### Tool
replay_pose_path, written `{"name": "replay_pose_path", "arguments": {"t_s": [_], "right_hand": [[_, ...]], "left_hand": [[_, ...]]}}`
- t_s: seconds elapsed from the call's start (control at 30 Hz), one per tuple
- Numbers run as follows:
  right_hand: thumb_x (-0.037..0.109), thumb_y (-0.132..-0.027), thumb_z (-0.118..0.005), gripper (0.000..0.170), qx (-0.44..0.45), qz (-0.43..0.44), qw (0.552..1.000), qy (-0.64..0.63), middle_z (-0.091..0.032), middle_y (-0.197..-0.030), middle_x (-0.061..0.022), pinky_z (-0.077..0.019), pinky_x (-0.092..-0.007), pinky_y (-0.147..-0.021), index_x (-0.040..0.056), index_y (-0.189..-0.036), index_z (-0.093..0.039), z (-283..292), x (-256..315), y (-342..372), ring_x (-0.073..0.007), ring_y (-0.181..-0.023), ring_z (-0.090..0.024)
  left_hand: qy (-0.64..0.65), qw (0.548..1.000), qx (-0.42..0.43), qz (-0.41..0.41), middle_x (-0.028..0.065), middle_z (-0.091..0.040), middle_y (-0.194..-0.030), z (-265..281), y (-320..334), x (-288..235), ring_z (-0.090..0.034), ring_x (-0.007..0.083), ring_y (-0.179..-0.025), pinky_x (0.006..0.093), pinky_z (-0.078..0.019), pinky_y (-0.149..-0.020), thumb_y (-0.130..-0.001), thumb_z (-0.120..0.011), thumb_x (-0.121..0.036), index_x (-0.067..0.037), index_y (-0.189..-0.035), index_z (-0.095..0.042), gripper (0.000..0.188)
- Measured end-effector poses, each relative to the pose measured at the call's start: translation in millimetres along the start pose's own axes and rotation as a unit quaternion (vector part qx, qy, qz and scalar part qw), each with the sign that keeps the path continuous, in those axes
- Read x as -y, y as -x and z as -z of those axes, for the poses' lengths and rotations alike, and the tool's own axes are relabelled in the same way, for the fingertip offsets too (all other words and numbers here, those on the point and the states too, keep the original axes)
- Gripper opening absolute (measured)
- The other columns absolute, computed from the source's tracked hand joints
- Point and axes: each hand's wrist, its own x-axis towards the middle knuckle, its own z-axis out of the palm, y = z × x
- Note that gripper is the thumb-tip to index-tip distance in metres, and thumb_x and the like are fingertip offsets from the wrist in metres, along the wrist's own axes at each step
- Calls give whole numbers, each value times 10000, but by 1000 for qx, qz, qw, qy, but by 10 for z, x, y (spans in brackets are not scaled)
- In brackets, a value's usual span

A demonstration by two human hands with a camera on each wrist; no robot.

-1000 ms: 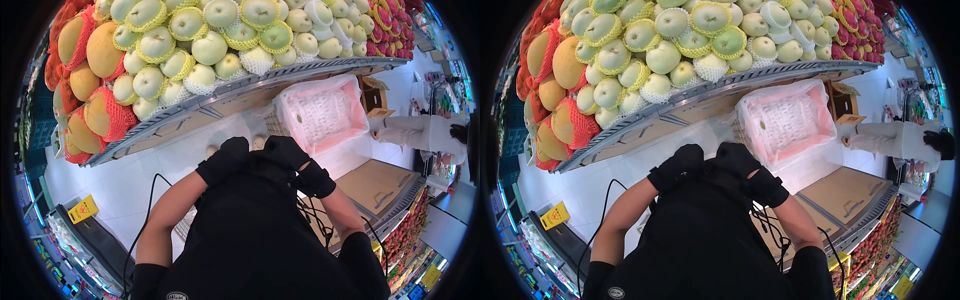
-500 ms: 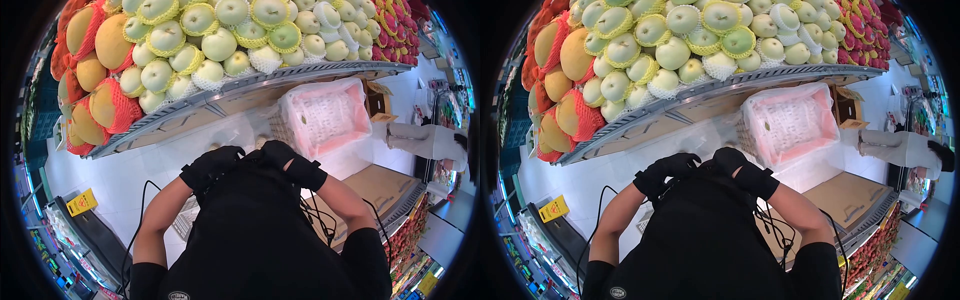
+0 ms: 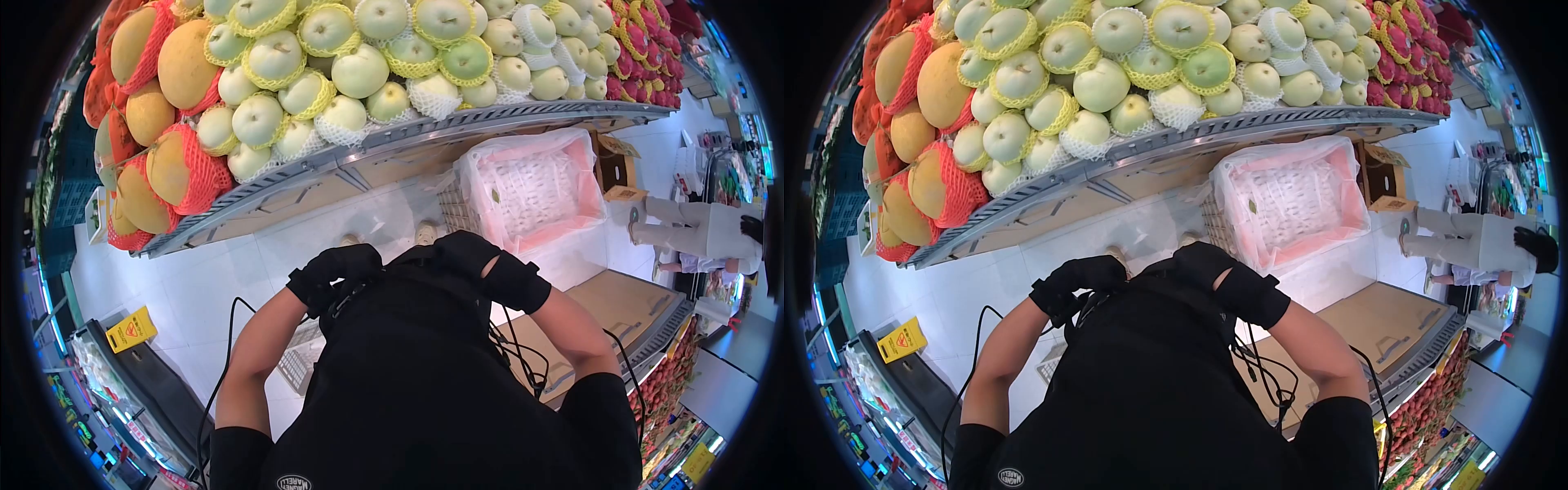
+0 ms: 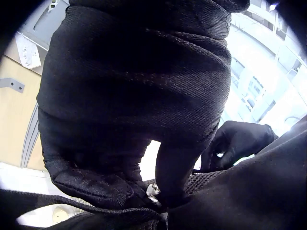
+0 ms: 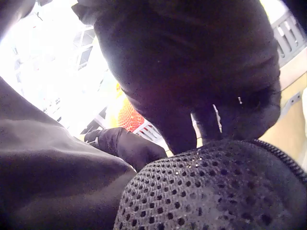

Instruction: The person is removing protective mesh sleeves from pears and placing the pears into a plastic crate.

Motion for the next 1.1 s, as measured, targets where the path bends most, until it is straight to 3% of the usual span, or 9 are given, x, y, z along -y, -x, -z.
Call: {"name": "replay_pose_path", "arguments": {"t_s": [0.27,0.33,0.57,0.63,0.73,0.83,0.87,0.93,1.1], "right_hand": [[253,-767,-669,271,123,-10,992,-21,-670,-858,-192,-510,-417,-746,22,-910,-673,247,80,37,-356,-844,-653],[282,-761,-683,324,68,-54,996,7,-677,-882,-186,-510,-413,-771,21,-953,-683,203,9,93,-347,-864,-653],[406,-750,-687,450,21,-96,994,-53,-689,-987,-189,-499,-385,-868,33,-1001,-708,221,-274,44,-337,-947,-654],[388,-765,-677,407,30,-80,995,-53,-693,-936,-187,-502,-400,-834,28,-950,-718,33,-432,-53,-336,-907,-661],[344,-791,-653,353,12,-67,995,-70,-685,-852,-200,-498,-405,-772,13,-899,-713,-74,-406,-88,-328,-811,-670],[373,-751,-669,341,-10,-89,992,-93,-694,-836,-179,-510,-404,-779,53,-849,-738,1,-398,-9,-327,-825,-671],[364,-753,-668,329,-19,-75,994,-80,-695,-803,-158,-514,-390,-758,53,-832,-738,30,-432,26,-305,-794,-675],[347,-758,-666,306,-35,-46,997,-53,-697,-737,-116,-520,-362,-718,52,-798,-740,115,-536,157,-262,-730,-682],[205,-812,-690,238,23,-156,967,-199,-687,-659,-95,-483,-261,-499,-31,-795,-718,151,-773,712,-125,-532,-633]], "left_hand": [[208,978,-6,32,76,-631,-683,268,103,-149,-544,177,-597,354,-466,-609,-890,-582,-335,38,-822,-673,390],[252,967,19,42,31,-621,-698,366,15,-252,-548,121,-619,313,-473,-608,-900,-595,-306,53,-870,-660,366],[99,992,-75,-27,131,-654,-815,347,-743,-893,-587,199,-741,359,-480,-736,-931,-540,-307,50,-923,-670,380],[87,994,-47,37,147,-667,-880,403,-746,-1116,-600,218,-791,371,-478,-776,-928,-538,-309,40,-962,-675,376],[114,992,-40,-30,155,-676,-958,486,-531,-987,-628,238,-859,375,-485,-803,-893,-577,-312,25,-1003,-678,368],[36,999,-32,21,160,-680,-983,474,-442,-1013,-638,267,-914,377,-487,-830,-843,-635,-312,1,-1026,-681,366],[35,997,-61,-41,158,-681,-993,323,-512,-715,-640,288,-943,379,-487,-845,-802,-679,-308,-30,-1035,-685,363],[15,998,-59,-30,154,-681,-993,270,-473,-818,-640,291,-945,391,-484,-848,-792,-688,-307,-39,-1039,-683,364],[-33,999,-24,27,167,-678,-1020,261,-522,-1005,-637,320,-960,413,-478,-854,-800,-684,-317,-49,-1048,-681,366]]}}
